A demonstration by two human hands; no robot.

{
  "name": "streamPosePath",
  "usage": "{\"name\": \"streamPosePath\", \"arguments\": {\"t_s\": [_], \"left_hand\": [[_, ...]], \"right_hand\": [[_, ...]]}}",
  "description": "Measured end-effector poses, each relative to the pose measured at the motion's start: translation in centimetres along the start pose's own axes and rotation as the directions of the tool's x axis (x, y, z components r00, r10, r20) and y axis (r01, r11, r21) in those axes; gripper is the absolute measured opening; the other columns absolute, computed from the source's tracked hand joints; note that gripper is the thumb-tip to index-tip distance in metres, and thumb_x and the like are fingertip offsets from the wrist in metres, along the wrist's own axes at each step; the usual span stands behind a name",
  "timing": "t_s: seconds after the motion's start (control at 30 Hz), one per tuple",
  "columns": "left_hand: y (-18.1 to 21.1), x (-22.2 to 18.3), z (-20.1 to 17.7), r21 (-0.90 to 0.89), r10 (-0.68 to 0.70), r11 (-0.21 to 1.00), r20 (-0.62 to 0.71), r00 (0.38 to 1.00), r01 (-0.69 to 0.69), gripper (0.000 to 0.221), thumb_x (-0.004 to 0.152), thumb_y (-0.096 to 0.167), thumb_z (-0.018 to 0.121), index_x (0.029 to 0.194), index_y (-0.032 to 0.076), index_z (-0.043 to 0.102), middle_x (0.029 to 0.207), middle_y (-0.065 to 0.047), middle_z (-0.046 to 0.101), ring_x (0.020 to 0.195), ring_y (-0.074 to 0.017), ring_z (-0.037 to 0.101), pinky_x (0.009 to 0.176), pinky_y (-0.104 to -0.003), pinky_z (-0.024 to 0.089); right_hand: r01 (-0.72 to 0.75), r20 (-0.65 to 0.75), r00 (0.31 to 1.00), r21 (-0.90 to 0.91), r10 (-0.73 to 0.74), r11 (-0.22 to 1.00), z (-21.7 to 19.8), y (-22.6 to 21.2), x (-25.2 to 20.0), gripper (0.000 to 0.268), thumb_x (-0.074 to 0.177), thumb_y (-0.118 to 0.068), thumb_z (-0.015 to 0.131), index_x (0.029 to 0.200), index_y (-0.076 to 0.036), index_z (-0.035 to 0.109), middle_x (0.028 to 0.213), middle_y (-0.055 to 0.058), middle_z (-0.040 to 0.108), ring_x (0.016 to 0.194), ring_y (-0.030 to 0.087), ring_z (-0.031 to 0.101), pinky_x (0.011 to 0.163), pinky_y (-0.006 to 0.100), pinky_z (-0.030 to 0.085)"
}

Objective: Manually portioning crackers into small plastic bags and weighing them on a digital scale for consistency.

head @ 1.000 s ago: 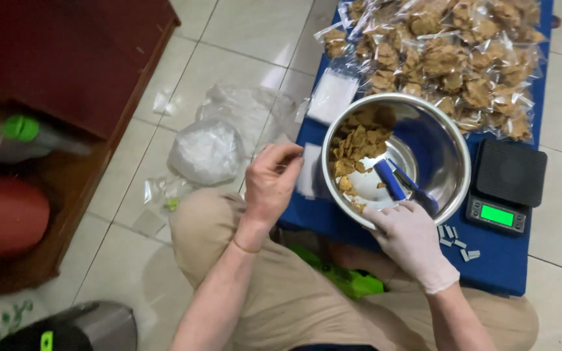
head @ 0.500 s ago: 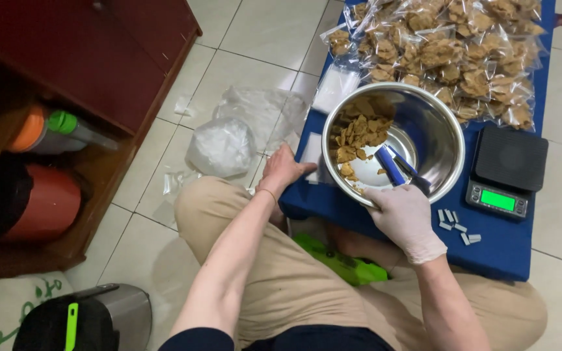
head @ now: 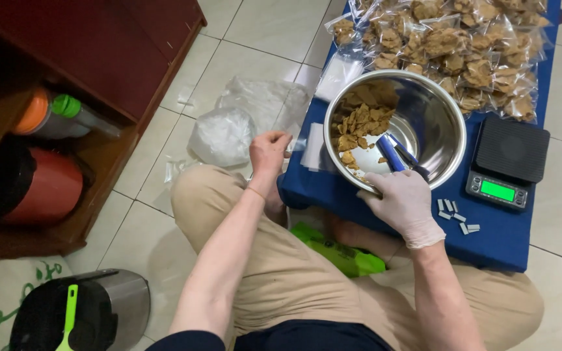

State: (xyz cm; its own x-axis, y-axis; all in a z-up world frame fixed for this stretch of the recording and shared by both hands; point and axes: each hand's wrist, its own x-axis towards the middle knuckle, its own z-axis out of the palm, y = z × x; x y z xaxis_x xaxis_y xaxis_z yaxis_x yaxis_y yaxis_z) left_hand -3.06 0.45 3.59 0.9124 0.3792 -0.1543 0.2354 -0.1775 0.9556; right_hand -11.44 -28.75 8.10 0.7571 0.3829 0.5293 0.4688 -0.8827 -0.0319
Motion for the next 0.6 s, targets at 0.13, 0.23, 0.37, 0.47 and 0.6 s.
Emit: {"name": "streamPosePath", "arguments": {"t_s": [0.13,0.23,0.37,0.47,0.6], "left_hand": [[4.4,-5.3,-1.1,-0.265,0.047,0.963,-0.03,0.998,-0.053,0.019,0.088,0.016,0.074,0.096,0.0,0.078,0.073,-0.014,0.075,0.059,-0.0165,0.073,0.058,-0.027,0.057],[6.9,-10.2,-0.6,-0.37,0.061,0.925,-0.077,0.995,-0.086,0.014,0.084,0.012,0.072,0.09,0.0,0.077,0.069,-0.015,0.073,0.058,-0.019,0.07,0.06,-0.032,0.06],[5.0,-13.6,2.1,-0.198,0.16,0.966,-0.041,0.986,-0.165,0.008,0.083,0.025,0.075,0.083,0.02,0.081,0.064,-0.003,0.074,0.072,-0.0174,0.075,0.078,-0.03,0.06],[3.8,-13.9,2.2,-0.549,0.304,0.804,0.049,0.952,-0.228,0.018,0.085,0.003,0.08,0.103,0.005,0.077,0.085,-0.011,0.079,0.078,-0.0137,0.075,0.075,-0.03,0.064],[5.8,-12.9,-1.6,-0.322,0.535,0.819,0.126,0.836,-0.475,0.037,0.077,0.01,0.09,0.111,0.009,0.078,0.089,-0.008,0.08,0.079,-0.0159,0.078,0.074,-0.03,0.064]], "right_hand": [[-0.035,-0.071,0.995,0.342,0.064,0.939,-3.4,-1.9,1.4,0.047,0.074,-0.054,0.083,0.113,-0.027,0.076,0.088,0.001,0.074,0.095,0.022,0.073,0.089,0.037,0.052],[-0.433,0.175,0.884,0.653,0.433,0.621,-4.5,-4.0,2.1,0.035,0.085,-0.029,0.081,0.12,-0.028,0.077,0.105,-0.003,0.079,0.112,0.015,0.07,0.102,0.032,0.051],[-0.556,0.397,0.752,0.811,0.527,0.183,-5.7,-7.5,4.7,0.046,0.084,-0.012,0.075,0.129,-0.015,0.072,0.107,0.01,0.078,0.107,0.02,0.071,0.101,0.04,0.053],[-0.629,0.443,0.676,0.763,0.59,0.148,-4.9,-7.2,4.1,0.032,0.081,-0.011,0.081,0.112,-0.019,0.081,0.09,0.005,0.079,0.09,0.011,0.072,0.089,0.031,0.058],[-0.591,0.374,0.783,0.697,0.497,0.406,-6.3,-5.8,2.9,0.026,0.076,-0.005,0.075,0.095,-0.019,0.085,0.081,0.004,0.08,0.086,0.013,0.073,0.087,0.033,0.058]]}}
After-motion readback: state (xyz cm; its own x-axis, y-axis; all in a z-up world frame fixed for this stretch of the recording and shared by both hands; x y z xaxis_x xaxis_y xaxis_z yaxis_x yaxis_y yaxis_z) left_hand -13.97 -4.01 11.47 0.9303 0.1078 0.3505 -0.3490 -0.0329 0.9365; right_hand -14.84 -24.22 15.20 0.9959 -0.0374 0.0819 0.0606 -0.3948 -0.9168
